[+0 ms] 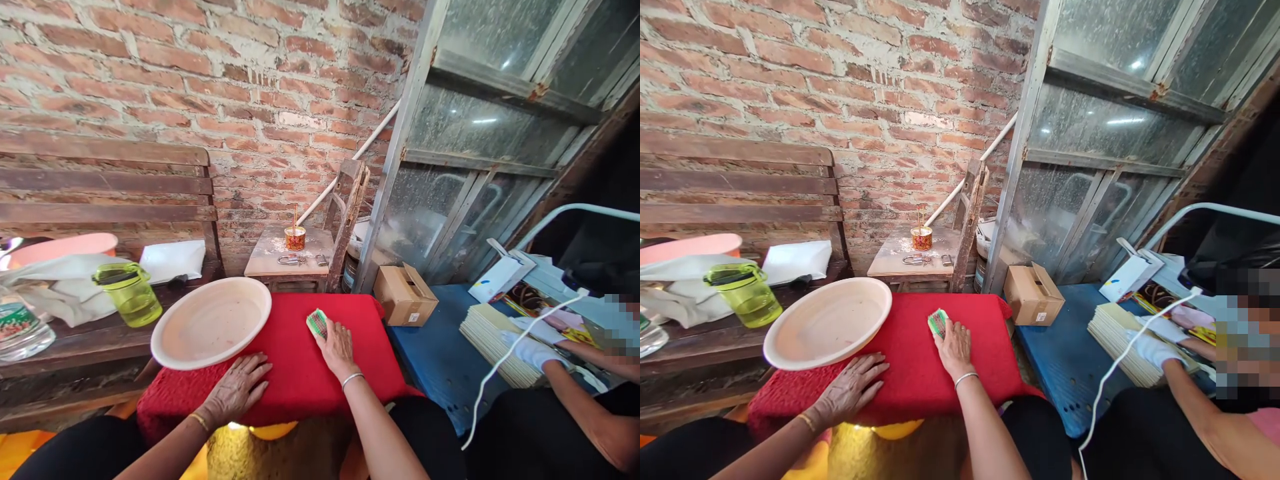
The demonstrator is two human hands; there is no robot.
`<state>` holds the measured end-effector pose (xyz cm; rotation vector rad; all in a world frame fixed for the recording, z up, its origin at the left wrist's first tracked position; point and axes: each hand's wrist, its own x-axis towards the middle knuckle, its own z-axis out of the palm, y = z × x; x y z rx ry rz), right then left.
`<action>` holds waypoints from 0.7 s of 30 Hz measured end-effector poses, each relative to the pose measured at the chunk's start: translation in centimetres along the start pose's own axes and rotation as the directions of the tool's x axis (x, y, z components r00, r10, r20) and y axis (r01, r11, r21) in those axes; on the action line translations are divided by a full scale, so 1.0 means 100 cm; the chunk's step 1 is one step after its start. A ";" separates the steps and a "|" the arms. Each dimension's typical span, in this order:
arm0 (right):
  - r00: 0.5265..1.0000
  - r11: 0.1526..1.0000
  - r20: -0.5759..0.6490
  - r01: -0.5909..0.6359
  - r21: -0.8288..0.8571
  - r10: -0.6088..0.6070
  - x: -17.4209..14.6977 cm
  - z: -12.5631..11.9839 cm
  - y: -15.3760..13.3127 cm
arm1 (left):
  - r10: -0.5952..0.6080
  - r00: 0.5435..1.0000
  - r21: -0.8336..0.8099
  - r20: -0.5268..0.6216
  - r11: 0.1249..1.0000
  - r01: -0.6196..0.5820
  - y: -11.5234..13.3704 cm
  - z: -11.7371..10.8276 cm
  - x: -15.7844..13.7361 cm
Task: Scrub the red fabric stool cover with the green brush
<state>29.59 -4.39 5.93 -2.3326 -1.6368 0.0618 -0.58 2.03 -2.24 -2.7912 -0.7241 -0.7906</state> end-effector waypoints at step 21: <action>0.981 0.981 -0.063 -0.186 -0.058 0.182 0.004 -0.020 0.059 | -0.044 0.994 -0.043 0.104 0.998 0.048 0.012 -0.018 0.010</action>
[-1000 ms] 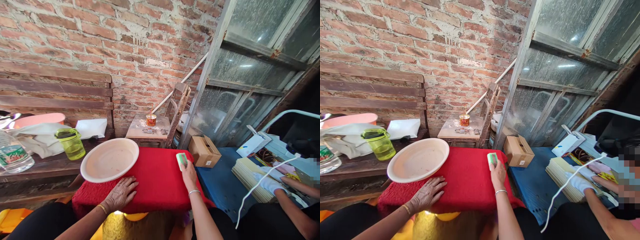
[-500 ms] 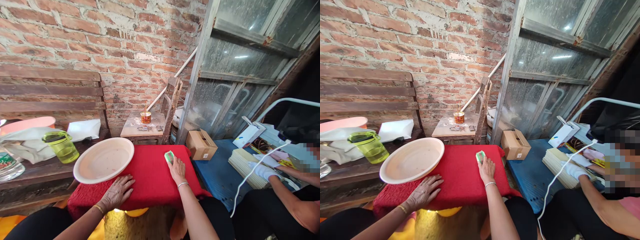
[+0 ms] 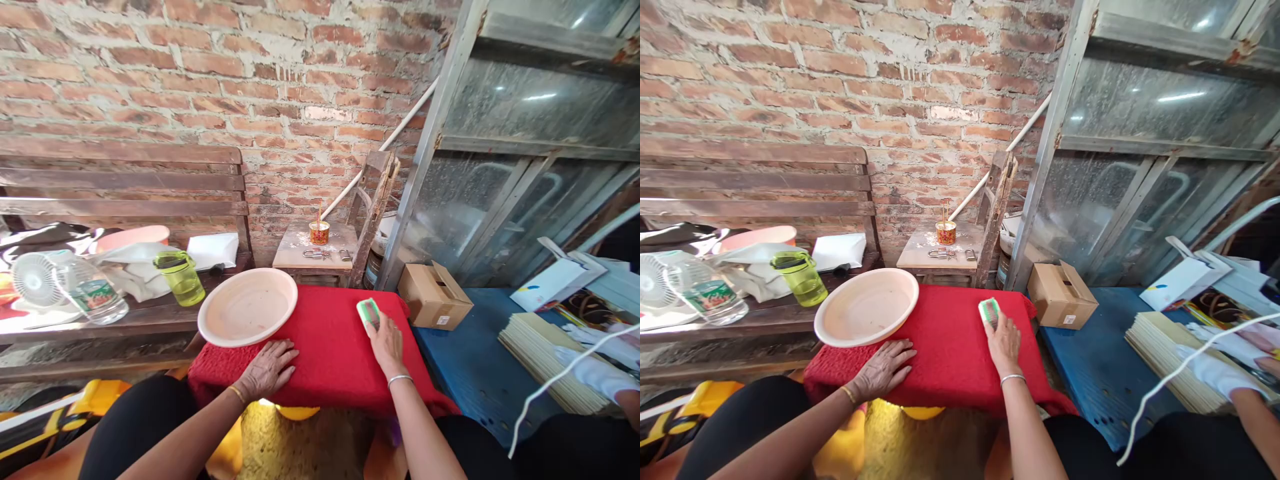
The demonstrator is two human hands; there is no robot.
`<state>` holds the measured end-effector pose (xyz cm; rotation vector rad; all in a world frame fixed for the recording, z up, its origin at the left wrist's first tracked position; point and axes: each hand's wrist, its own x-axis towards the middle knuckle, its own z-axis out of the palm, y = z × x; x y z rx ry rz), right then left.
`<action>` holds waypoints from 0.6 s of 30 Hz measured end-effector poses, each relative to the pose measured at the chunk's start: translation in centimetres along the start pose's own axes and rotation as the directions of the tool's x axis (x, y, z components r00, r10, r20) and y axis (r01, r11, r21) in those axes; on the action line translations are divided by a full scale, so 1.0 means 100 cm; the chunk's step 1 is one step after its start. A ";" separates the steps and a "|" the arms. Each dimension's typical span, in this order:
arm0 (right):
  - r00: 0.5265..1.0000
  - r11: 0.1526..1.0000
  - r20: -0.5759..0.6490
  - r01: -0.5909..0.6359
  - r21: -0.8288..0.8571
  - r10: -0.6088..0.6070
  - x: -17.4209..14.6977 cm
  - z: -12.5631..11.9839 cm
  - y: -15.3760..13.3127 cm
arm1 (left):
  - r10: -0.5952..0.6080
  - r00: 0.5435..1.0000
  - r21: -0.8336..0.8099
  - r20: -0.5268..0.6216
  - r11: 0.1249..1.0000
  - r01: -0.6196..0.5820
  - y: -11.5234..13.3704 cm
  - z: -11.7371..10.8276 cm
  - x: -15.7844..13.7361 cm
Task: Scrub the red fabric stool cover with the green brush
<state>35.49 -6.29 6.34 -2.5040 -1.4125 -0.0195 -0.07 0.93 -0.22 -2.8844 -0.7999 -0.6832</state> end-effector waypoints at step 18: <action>0.918 0.914 -0.074 -0.395 -0.092 0.389 0.011 -0.017 0.079 | 0.001 1.000 -0.023 0.007 1.000 -0.001 -0.003 0.004 -0.004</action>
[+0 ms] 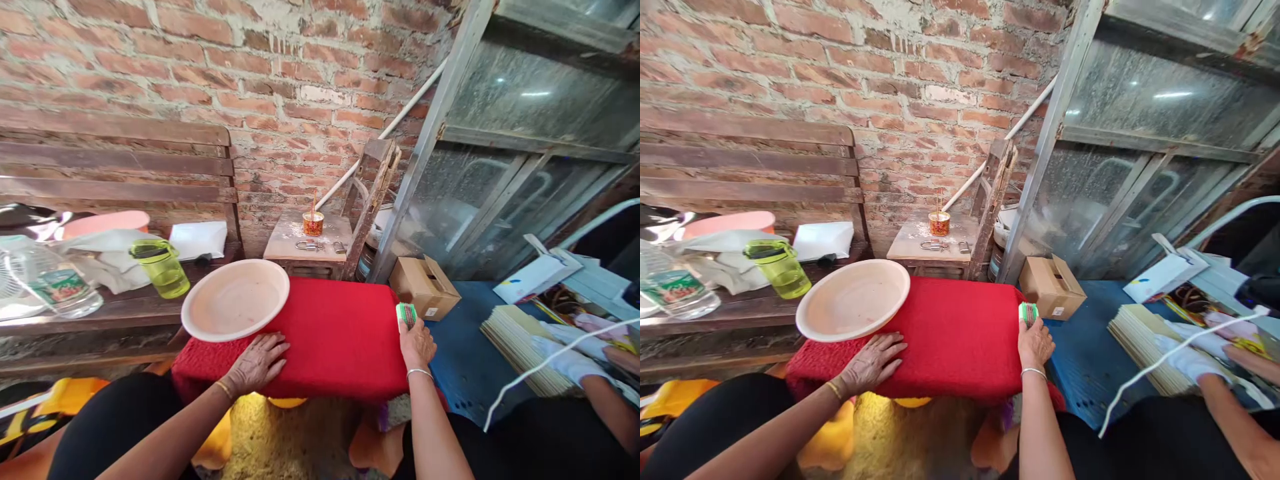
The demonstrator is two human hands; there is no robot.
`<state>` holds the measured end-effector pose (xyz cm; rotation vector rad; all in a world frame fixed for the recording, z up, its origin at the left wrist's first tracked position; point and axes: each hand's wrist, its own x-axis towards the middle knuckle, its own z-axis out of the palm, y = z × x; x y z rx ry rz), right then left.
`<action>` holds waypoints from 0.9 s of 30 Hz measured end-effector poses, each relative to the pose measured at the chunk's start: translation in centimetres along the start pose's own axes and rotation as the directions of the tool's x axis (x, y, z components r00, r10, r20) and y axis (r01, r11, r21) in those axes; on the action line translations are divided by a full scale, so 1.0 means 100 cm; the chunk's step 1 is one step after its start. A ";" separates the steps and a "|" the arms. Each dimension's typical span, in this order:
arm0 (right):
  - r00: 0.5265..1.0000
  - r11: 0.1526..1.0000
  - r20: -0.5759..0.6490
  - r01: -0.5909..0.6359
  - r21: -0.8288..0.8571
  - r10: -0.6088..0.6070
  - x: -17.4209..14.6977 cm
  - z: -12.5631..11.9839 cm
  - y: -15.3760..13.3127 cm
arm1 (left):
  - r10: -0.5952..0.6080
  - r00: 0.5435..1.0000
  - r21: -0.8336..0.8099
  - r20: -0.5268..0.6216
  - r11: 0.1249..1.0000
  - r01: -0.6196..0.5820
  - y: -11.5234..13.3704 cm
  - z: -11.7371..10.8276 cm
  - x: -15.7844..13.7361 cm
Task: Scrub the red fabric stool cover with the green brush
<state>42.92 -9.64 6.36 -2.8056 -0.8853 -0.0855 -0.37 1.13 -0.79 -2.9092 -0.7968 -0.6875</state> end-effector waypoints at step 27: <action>0.999 0.998 0.004 0.049 0.030 -0.049 -0.007 -0.001 -0.002 | -0.003 1.000 0.005 0.028 1.000 0.003 0.003 -0.005 0.003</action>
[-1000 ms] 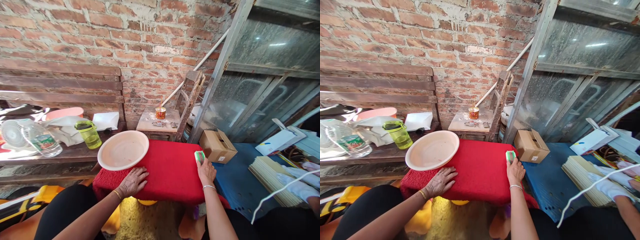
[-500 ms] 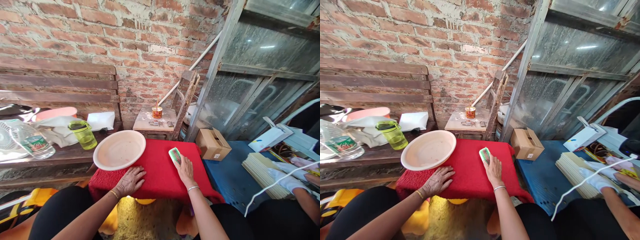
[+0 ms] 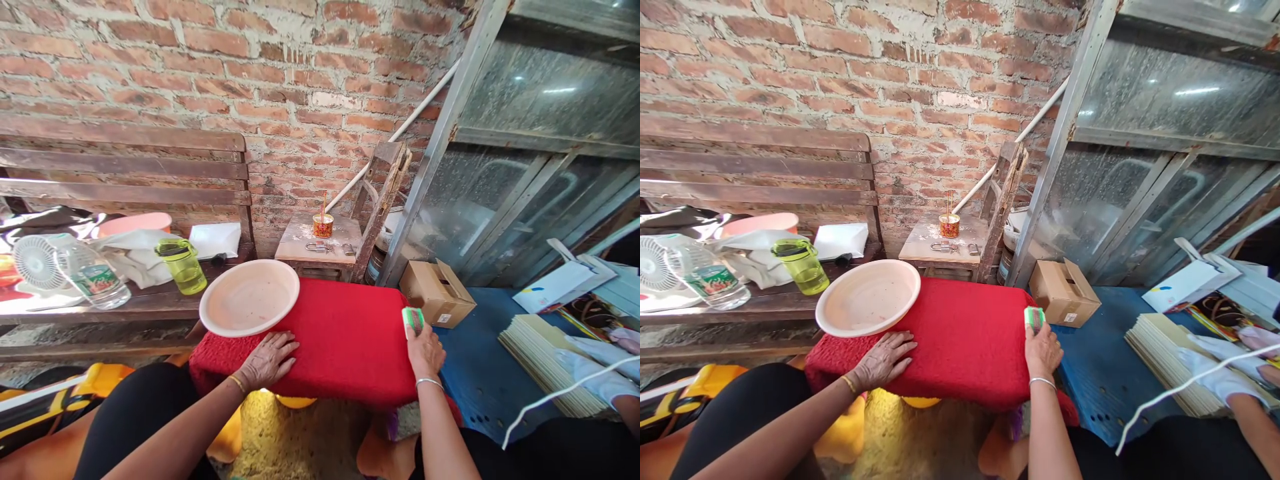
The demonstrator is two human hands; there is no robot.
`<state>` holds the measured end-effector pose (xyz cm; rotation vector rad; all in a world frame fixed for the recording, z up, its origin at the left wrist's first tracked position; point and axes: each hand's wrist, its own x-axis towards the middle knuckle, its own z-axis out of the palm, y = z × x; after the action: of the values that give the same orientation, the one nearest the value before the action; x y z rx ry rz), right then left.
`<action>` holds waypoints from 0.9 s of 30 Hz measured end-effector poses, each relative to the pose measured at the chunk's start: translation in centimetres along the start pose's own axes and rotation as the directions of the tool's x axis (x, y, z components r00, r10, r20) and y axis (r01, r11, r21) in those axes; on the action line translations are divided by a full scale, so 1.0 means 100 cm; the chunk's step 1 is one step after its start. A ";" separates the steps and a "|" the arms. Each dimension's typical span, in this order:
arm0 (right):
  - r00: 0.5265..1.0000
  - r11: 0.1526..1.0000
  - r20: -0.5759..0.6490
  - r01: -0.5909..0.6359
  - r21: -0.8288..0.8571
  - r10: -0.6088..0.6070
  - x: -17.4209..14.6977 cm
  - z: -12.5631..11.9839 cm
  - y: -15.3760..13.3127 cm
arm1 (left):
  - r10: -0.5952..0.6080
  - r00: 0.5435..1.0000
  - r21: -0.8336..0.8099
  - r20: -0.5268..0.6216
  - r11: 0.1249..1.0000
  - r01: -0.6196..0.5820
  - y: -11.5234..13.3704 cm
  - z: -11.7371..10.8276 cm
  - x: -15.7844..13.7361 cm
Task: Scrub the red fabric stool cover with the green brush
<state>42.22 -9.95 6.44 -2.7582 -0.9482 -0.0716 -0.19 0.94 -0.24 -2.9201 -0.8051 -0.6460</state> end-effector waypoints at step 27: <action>0.684 0.678 0.024 0.717 0.163 -0.729 -0.110 0.041 -0.146 | -0.046 0.999 -0.039 0.013 0.998 0.046 0.002 0.003 0.000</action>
<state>24.47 -4.52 3.97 -2.0890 -1.9406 -0.0083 0.04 0.81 -0.44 -2.9514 -0.8732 -0.6548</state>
